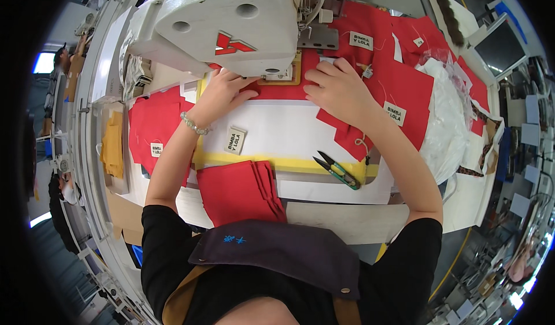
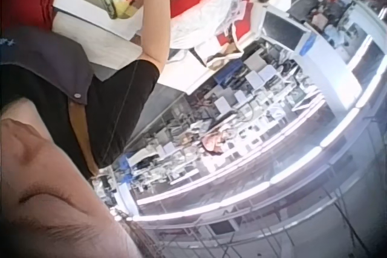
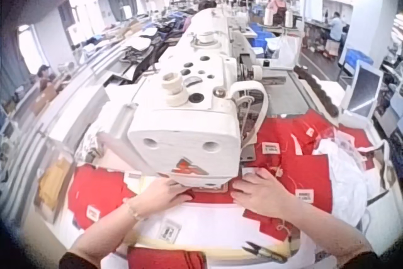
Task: The person sews white rectangular labels onto red fabric pieces using a sewing machine. They repeatedly pick up a red piece, align a label, sew it in place, trim the thread with scissors, and set the finished piece aside. The process is repeated for multiple items.
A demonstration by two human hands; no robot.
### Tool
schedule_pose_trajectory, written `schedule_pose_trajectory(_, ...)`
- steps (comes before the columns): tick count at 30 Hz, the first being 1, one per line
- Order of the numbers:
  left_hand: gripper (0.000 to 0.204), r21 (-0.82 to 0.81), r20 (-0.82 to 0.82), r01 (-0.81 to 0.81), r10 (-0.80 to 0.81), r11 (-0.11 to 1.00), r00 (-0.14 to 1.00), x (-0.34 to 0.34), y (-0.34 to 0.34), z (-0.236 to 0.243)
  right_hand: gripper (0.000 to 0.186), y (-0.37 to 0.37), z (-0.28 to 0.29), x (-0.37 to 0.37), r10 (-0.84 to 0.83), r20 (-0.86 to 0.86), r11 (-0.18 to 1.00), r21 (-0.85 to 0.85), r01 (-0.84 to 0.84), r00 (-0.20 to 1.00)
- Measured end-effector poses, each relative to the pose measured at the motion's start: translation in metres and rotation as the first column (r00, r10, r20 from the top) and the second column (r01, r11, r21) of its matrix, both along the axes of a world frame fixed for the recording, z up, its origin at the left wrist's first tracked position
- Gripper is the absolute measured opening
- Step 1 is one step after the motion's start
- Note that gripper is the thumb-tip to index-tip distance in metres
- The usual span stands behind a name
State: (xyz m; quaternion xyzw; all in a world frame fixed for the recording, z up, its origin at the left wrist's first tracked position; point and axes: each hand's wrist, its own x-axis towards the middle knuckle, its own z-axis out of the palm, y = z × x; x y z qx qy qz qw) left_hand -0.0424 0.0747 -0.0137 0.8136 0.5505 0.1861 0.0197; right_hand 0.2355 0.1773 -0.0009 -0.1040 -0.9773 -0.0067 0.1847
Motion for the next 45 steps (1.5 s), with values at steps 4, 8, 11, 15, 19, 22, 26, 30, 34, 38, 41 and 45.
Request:
schedule_pose_trajectory(4, 0.036, -0.026, 0.025, -0.043, 0.044, 0.999, 0.999, 0.005, -0.015, 0.01, 0.014, -0.007, 0.008, 0.016, -0.043, 0.115, 0.999, -0.001, 0.044, 0.992)
schedule_pose_trajectory(8, 0.032, 0.011, 0.042, -0.021, 0.02, 1.0, 0.999, 0.008, -0.019, 0.01, 0.015, -0.009, 0.017, 0.02, -0.061, 0.15, 0.998, -0.024, 0.066, 0.987)
schedule_pose_trajectory(11, 0.028, 0.023, 0.028, 0.008, -0.008, 1.0, 1.0, 0.01, -0.018, 0.011, 0.013, -0.008, 0.018, 0.017, -0.047, 0.164, 0.999, -0.005, 0.049, 0.985)
schedule_pose_trajectory(15, 0.023, 0.012, 0.026, 0.069, -0.069, 0.998, 0.997, 0.012, -0.017, 0.009, 0.008, -0.006, 0.01, 0.013, -0.032, 0.152, 0.999, 0.047, 0.025, 0.988)
schedule_pose_trajectory(19, 0.025, 0.056, 0.035, 0.068, -0.07, 0.996, 0.997, 0.022, -0.018, 0.002, 0.008, -0.011, 0.001, 0.008, -0.107, -0.045, 0.985, -0.143, 0.099, 0.993)
schedule_pose_trajectory(22, 0.022, 0.176, 0.009, 0.037, -0.039, 0.984, 0.999, 0.036, -0.02, -0.002, 0.012, -0.013, 0.001, 0.007, -0.302, -0.128, 0.911, -0.331, 0.246, 0.945)
schedule_pose_trajectory(26, 0.015, 0.307, -0.082, 0.087, -0.065, 0.948, 0.995, 0.04, -0.013, -0.014, 0.013, -0.014, -0.007, 0.01, -0.268, -0.161, 0.945, -0.236, 0.227, 0.95)
schedule_pose_trajectory(30, 0.02, 0.214, -0.203, 0.168, -0.124, 0.962, 0.971, 0.039, -0.017, -0.013, 0.014, -0.018, -0.014, 0.016, -0.185, -0.159, 0.981, -0.088, 0.172, 0.97)
schedule_pose_trajectory(34, 0.022, 0.209, -0.206, 0.221, -0.178, 0.952, 0.962, 0.038, -0.033, -0.01, 0.019, -0.032, -0.017, 0.027, -0.039, -0.072, 0.987, 0.151, 0.05, 0.997)
schedule_pose_trajectory(38, 0.025, 0.216, -0.225, 0.278, -0.229, 0.936, 0.947, 0.041, -0.061, -0.004, 0.029, -0.064, -0.006, 0.036, 0.04, 0.02, 0.957, 0.288, -0.044, 0.999)
schedule_pose_trajectory(41, 0.024, 0.219, -0.227, 0.283, -0.234, 0.934, 0.945, 0.042, -0.069, -0.004, 0.028, -0.078, -0.01, 0.039, 0.008, 0.058, 0.948, 0.318, -0.026, 0.998)
schedule_pose_trajectory(45, 0.021, 0.253, -0.23, 0.302, -0.246, 0.919, 0.942, 0.042, -0.065, -0.005, 0.028, -0.088, -0.004, 0.04, -0.14, 0.047, 0.979, 0.159, 0.131, 0.989)
